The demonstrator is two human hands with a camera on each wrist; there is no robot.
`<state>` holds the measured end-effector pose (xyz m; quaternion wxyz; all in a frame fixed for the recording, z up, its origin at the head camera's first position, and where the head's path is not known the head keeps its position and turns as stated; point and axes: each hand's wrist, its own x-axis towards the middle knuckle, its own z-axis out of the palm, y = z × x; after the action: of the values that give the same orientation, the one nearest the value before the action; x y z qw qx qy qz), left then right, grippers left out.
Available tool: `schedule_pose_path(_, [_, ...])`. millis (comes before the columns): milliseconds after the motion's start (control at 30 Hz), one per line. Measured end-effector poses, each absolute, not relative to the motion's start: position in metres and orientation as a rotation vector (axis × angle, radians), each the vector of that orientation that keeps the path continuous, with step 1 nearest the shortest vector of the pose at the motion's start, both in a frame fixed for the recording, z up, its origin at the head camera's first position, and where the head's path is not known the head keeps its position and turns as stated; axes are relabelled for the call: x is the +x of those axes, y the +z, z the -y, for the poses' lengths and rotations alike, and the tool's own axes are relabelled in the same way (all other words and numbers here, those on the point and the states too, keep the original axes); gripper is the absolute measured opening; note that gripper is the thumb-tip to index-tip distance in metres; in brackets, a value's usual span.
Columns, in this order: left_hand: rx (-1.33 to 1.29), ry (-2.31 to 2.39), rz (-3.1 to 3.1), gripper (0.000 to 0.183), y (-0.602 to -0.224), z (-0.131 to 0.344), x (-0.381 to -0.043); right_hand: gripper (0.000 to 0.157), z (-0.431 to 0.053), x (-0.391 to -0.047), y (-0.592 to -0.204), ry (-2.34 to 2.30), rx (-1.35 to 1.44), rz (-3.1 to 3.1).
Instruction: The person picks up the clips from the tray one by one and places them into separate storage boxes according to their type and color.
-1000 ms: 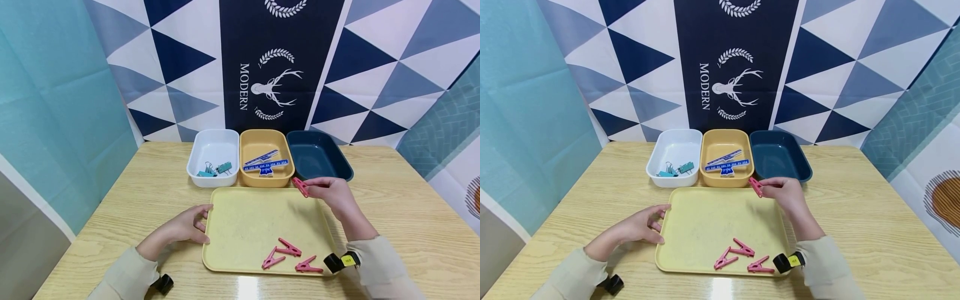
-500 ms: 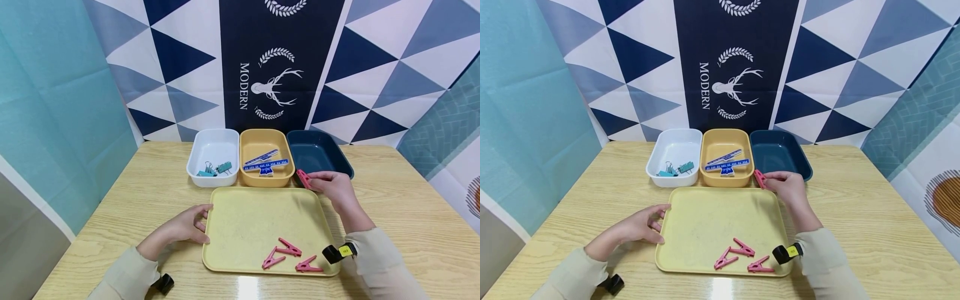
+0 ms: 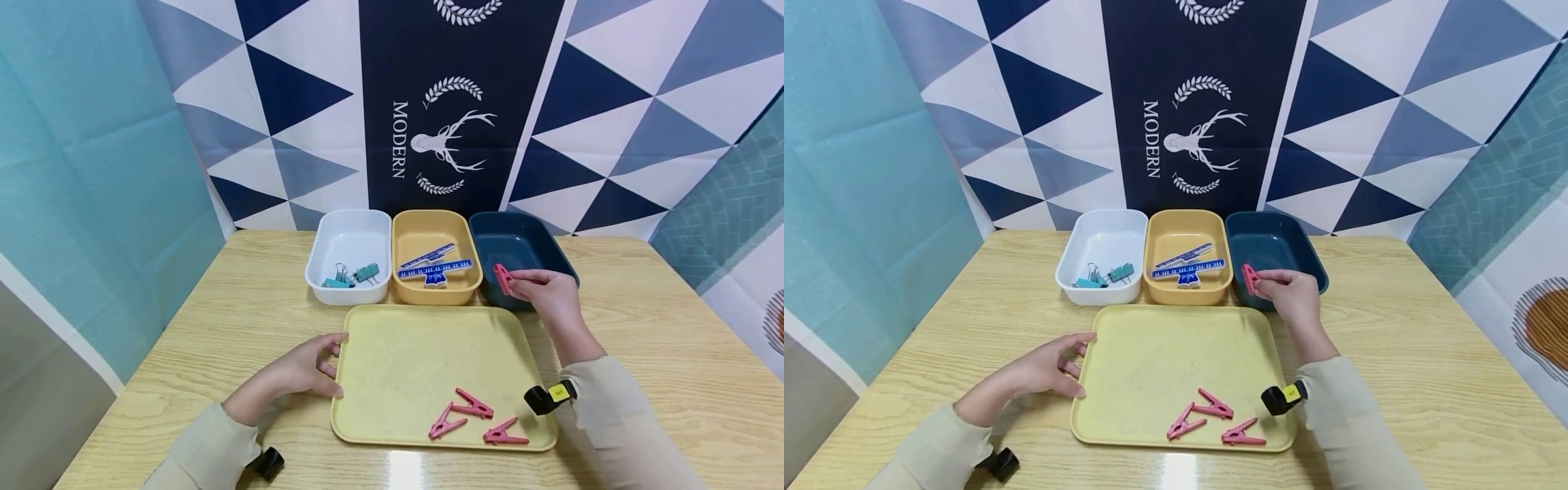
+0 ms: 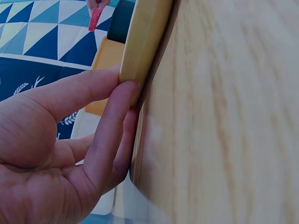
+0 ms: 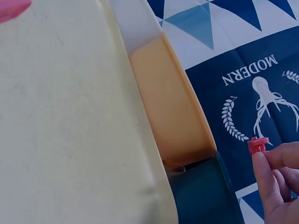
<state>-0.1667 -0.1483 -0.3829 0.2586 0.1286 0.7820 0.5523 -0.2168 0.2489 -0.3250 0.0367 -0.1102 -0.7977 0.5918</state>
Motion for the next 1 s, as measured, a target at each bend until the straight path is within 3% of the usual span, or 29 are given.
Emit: schedule_pose_path(1000, [0.329,1.498,-2.111,0.093,-0.385,0.150,-0.169,0.038,-0.265,-0.267,-0.329,1.686,-0.623,2.428])
